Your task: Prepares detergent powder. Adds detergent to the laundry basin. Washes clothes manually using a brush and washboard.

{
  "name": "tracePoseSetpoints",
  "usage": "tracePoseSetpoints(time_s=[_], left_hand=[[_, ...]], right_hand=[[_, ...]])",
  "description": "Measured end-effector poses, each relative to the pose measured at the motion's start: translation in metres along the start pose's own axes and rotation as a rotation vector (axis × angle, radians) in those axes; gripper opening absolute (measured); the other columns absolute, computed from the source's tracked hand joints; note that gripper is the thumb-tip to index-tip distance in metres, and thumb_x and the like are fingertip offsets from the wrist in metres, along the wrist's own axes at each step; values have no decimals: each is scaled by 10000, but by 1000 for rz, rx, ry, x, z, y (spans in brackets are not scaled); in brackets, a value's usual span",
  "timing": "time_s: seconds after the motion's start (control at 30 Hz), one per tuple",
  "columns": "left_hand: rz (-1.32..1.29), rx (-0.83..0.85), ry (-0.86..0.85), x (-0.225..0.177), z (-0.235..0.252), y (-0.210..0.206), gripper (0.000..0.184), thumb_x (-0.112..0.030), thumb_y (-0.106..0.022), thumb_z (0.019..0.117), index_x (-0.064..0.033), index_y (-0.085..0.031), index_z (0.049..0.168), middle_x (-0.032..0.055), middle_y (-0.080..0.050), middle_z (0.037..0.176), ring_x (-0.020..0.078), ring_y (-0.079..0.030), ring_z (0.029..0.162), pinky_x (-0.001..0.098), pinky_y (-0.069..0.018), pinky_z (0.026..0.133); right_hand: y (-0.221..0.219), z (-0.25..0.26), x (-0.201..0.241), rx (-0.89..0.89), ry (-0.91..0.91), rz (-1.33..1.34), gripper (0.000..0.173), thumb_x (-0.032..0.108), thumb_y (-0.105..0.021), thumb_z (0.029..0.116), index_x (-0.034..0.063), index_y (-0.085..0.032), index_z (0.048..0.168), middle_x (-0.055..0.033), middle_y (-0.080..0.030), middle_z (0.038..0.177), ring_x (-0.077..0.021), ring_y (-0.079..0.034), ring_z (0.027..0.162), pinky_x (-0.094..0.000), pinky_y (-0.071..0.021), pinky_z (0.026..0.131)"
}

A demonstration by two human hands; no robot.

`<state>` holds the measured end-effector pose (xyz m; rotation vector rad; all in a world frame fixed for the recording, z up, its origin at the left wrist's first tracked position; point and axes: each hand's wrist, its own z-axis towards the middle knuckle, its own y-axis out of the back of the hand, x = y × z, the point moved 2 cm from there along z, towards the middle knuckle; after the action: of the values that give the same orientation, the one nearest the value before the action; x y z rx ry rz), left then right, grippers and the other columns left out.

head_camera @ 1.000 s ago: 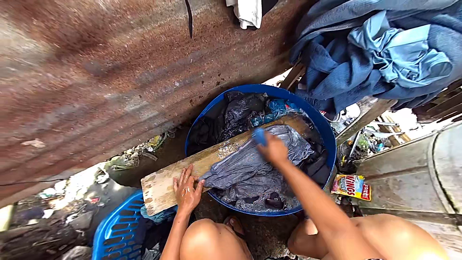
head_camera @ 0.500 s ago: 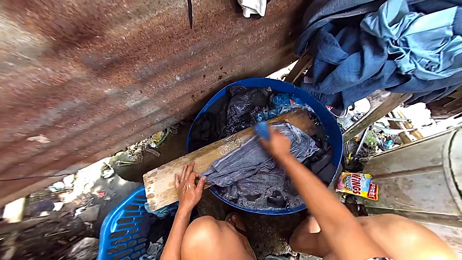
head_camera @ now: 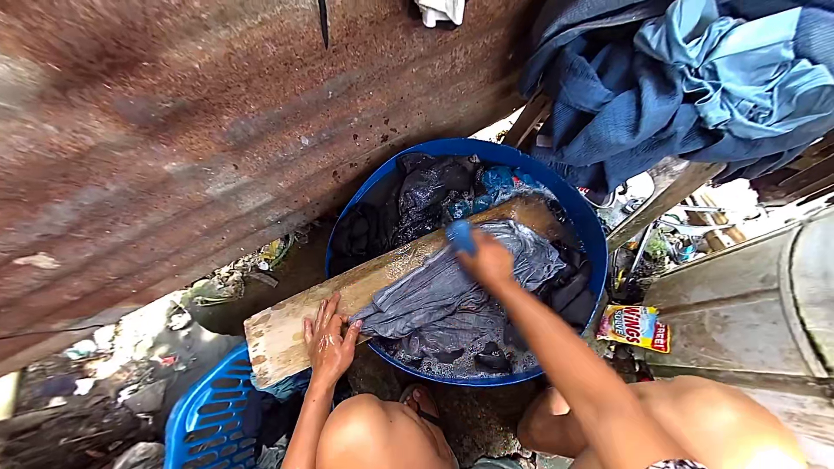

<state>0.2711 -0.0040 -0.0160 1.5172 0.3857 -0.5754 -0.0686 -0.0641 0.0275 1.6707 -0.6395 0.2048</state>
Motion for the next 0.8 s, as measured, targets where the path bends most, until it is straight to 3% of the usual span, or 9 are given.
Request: tracePoseSetpoints(time_s=[0.07, 0.13, 0.23, 0.33, 0.43, 0.53, 0.6, 0.7, 0.8], left_hand=[[15, -4, -3, -1, 1, -2, 409, -317, -523, 986, 52, -697, 974, 222, -414, 1588, 409, -262, 1536, 669, -25, 1216], [19, -8, 0, -1, 1, -2, 392, -304, -529, 984, 51, -695, 976, 219, -412, 1590, 404, -259, 1538, 669, -19, 1214], [27, -21, -10, -1, 4, -2, 383, -289, -518, 979, 56, -686, 994, 226, -416, 1585, 414, -260, 1535, 680, -26, 1206], [11, -27, -15, 2, -2, 1, 418, -200, -533, 948, 100, -669, 1205, 263, -431, 1562, 442, -291, 1517, 676, -30, 1218], [-9, -13, -6, 2, -3, 2, 370, -258, -541, 978, 84, -684, 978, 251, -418, 1575, 429, -273, 1527, 673, -29, 1216], [-1, -21, -5, 2, 1, 1, 375, -288, -542, 975, 53, -695, 944, 229, -431, 1575, 418, -285, 1525, 667, -41, 1217], [5, -5, 8, 1, 1, 0, 357, -271, -548, 978, 55, -693, 962, 230, -418, 1582, 415, -269, 1532, 666, -27, 1218], [7, 9, 23, -1, 3, 0, 339, -254, -546, 988, 53, -688, 987, 222, -402, 1595, 407, -251, 1540, 663, -16, 1219], [7, -9, 11, -1, 0, 1, 332, -191, -541, 970, 89, -685, 1078, 252, -412, 1578, 429, -270, 1528, 674, -31, 1215]], right_hand=[[31, 29, -55, -134, -241, 34, 702, 411, -659, 992, 29, -421, 1531, -376, -583, 1329, -580, -610, 1159, -738, -485, 905], [23, 30, -44, -197, -348, 86, 741, 404, -674, 975, 28, -391, 1548, -378, -542, 1378, -569, -602, 1176, -715, -491, 924], [-52, -33, 68, -53, -39, 98, 699, 387, -690, 949, -1, -470, 1485, -313, -656, 1231, -478, -676, 1081, -636, -555, 872], [-93, -100, 146, 247, 400, 84, 590, 294, -650, 989, 54, -510, 1509, -311, -608, 1348, -483, -622, 1204, -593, -520, 949], [-47, -57, 95, 273, 262, 38, 581, 341, -638, 1011, 132, -493, 1533, -277, -591, 1401, -476, -603, 1247, -657, -510, 945], [10, 11, -8, -24, -76, 25, 658, 404, -656, 993, 56, -471, 1520, -333, -585, 1366, -536, -621, 1177, -714, -503, 906], [23, 33, -41, -150, -277, 66, 717, 429, -660, 986, 54, -417, 1546, -355, -543, 1398, -559, -590, 1205, -711, -489, 926], [-20, 4, 27, -121, -212, 99, 775, 406, -695, 949, 26, -386, 1550, -352, -604, 1303, -530, -645, 1122, -675, -537, 876], [-87, -82, 134, 197, 252, 86, 660, 331, -661, 985, 10, -459, 1525, -308, -625, 1320, -470, -637, 1187, -601, -527, 953]])
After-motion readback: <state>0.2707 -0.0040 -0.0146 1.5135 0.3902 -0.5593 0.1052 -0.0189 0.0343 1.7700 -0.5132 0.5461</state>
